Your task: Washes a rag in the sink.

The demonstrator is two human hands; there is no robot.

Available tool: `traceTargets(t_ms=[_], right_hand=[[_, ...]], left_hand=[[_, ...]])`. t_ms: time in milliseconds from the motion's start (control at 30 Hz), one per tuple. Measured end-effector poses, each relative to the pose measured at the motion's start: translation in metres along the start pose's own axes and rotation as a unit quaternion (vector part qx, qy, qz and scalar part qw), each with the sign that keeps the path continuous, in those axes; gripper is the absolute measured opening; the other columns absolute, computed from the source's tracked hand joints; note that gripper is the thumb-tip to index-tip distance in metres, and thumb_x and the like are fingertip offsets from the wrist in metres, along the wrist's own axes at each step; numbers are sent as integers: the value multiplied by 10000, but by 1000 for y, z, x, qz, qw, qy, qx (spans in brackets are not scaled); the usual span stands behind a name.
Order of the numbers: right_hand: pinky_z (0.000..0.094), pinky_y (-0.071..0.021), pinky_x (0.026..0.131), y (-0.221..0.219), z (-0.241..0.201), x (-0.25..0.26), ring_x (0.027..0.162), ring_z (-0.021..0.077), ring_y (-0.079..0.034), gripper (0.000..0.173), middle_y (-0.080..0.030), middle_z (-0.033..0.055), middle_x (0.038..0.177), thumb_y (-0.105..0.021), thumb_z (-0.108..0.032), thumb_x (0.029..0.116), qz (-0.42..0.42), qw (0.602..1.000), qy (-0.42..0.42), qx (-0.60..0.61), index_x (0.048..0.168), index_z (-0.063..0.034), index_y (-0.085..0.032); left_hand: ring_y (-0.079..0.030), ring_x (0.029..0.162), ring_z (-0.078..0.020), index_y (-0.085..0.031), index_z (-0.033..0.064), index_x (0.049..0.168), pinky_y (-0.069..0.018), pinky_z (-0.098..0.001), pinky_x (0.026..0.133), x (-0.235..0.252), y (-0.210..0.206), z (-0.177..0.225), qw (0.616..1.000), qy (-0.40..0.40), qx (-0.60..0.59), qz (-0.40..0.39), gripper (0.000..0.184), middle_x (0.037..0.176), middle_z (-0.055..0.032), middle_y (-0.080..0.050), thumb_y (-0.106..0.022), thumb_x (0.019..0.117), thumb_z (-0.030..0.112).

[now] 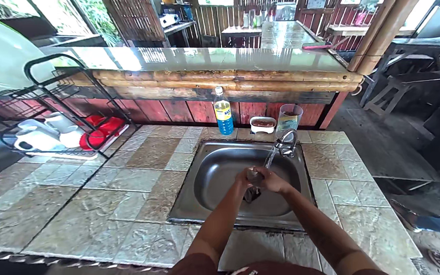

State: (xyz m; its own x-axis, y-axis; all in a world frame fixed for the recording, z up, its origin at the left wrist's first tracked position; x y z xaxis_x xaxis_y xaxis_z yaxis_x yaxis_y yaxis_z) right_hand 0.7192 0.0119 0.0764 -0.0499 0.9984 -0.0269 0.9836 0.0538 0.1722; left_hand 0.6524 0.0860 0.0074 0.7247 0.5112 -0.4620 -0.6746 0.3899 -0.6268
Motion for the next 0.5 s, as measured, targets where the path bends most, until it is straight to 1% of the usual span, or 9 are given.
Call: traceTargets(t_ms=[67, 100, 167, 233, 300, 333, 400, 433, 500], right_hand=[[298, -558, 863, 11, -2, -7, 974, 68, -648, 509, -671, 29, 1084, -551, 23, 745, 46, 982, 12, 184, 1254, 14, -522], [318, -563, 870, 19, 2, -8, 990, 86, -656, 528, -680, 29, 1096, -538, -54, 777, 93, 959, 23, 268, 1300, -17, -480], [354, -542, 950, 38, 24, -3, 1094, 148, -622, 554, -610, 113, 1239, -492, -162, 963, 196, 924, 22, 327, 1472, 0, -343], [364, -556, 909, 44, 62, 6, 1046, 190, -643, 442, -634, 177, 1208, -527, -194, 1056, 302, 902, -27, 306, 1413, 51, -435], [394, -546, 926, 20, 94, 11, 1080, 208, -645, 471, -656, 159, 1231, -377, -349, 1116, 277, 892, -90, 346, 1397, 3, -514], [421, -538, 921, 1, 99, 11, 1104, 216, -633, 582, -644, 131, 1247, -231, -487, 1107, 227, 876, -104, 412, 1413, -72, -500], [473, -567, 864, -24, 92, 12, 1058, 245, -665, 740, -686, 110, 1166, -149, -682, 1024, 156, 820, -61, 548, 1323, -144, -560], [461, -580, 859, -23, 85, 11, 1028, 238, -681, 740, -704, 102, 1111, -161, -693, 1019, 147, 797, -22, 586, 1262, -138, -586], [423, -591, 825, -5, 68, 10, 928, 210, -694, 541, -707, 90, 994, -273, -526, 1075, 190, 783, -1, 592, 1172, -104, -598]], left_hand=[[-595, 595, -116, -549, 89, 979, -515, -258, 527, -4, 8, -7, 998, 20, -12, 55, 339, 718, -37, -599, -290, 1110, 264], [-608, 644, -141, -544, 92, 1063, -528, -286, 553, -7, 9, -9, 996, 33, -16, 79, 353, 787, -56, -609, -280, 1113, 320], [-638, 768, -209, -546, 91, 1181, -547, -359, 626, -14, 2, -7, 993, 45, -35, 106, 401, 935, -108, -640, -296, 1095, 393], [-650, 865, -222, -541, 90, 1228, -559, -382, 704, -21, -17, -1, 991, 28, -78, 103, 388, 1025, -118, -649, -337, 1087, 389], [-653, 814, -205, -537, 96, 1151, -566, -360, 669, -26, -37, 1, 987, 11, -127, 99, 353, 958, -104, -640, -348, 1087, 387], [-646, 777, -201, -532, 97, 1113, -562, -353, 644, -27, -43, 0, 985, 1, -148, 93, 349, 917, -99, -629, -346, 1087, 391], [-664, 748, -194, -550, 91, 1080, -576, -350, 624, -26, -44, -4, 984, -31, -169, 45, 396, 877, -94, -648, -310, 1090, 407], [-682, 764, -187, -563, 94, 1076, -590, -351, 638, -26, -44, -8, 985, -50, -165, 7, 429, 880, -86, -671, -277, 1094, 413], [-706, 848, -189, -578, 93, 1136, -611, -374, 701, -32, -38, -11, 987, -85, -132, -35, 474, 954, -80, -705, -225, 1102, 407]])
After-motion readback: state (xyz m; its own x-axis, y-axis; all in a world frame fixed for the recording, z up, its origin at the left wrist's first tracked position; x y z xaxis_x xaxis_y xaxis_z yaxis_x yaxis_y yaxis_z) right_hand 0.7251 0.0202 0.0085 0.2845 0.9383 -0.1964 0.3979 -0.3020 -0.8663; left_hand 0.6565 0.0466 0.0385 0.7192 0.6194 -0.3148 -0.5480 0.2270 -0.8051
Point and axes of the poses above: each hand's wrist, its own x-axis towards the middle knuckle, its own y-axis out of the back of the hand, z = x × y, the point moved 5 cm from there along x, towards the middle knuckle
